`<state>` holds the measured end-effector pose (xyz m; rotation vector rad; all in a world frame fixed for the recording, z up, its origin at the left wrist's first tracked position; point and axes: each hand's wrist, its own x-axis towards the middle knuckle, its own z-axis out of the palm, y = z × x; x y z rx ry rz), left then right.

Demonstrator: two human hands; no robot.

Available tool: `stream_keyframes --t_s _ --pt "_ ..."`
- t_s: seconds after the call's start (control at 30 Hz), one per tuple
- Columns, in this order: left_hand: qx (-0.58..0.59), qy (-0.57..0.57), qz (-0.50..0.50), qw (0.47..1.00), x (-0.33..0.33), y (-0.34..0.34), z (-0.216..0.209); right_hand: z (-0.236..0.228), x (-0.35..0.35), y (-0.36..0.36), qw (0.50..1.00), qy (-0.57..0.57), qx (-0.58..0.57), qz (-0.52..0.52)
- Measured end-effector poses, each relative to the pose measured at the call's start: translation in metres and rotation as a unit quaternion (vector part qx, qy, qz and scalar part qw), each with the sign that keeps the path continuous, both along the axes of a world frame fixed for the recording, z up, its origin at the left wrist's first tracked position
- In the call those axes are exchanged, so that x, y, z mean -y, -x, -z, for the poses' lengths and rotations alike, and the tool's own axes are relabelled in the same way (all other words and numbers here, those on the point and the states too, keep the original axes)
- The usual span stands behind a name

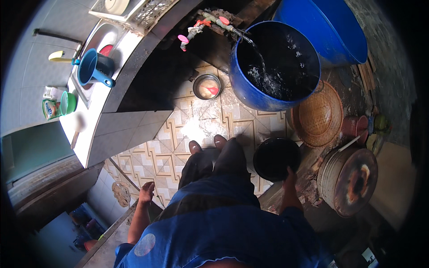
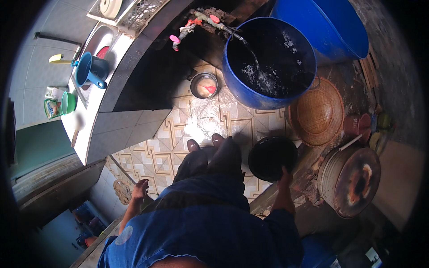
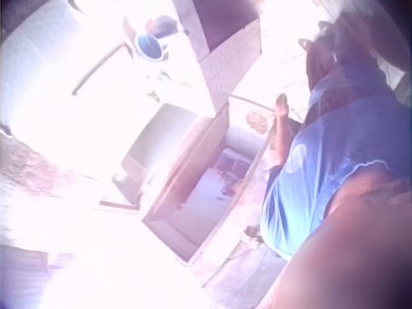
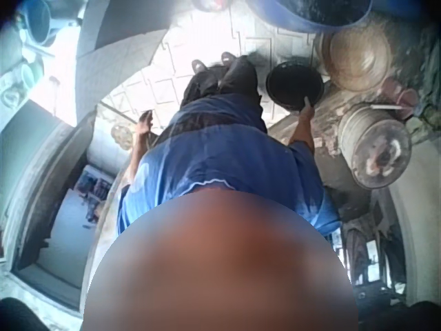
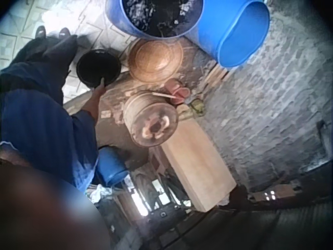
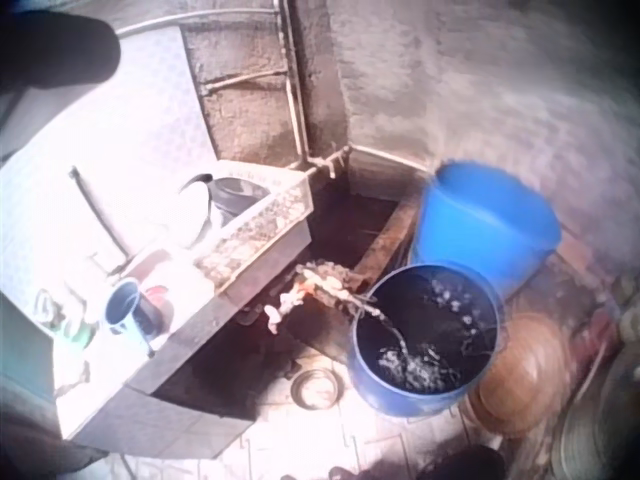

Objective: The person fills a small black bucket with water from a tap and pours it into a larger blue barrel, repeating this several times. Then the person moves to a storage area and repeatedly picks up wooden planks from a rack, carrying them to a nearby table and stacking them.

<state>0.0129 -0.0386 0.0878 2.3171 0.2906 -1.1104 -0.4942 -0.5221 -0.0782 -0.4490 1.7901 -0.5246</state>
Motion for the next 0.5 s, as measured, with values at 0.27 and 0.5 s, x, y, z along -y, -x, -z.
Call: stream_keyframes --t_s 0.27,0.5 --pt "-0.015 0.016 -0.056 0.998 -0.018 0.021 -0.001 0.011 0.024 -0.014 0.986 -0.119 -0.068 -0.093" --pt "0.012 0.007 -0.149 0.989 -0.038 0.052 -0.018 0.072 0.075 -0.112 0.9 -0.057 -0.078 -0.426"
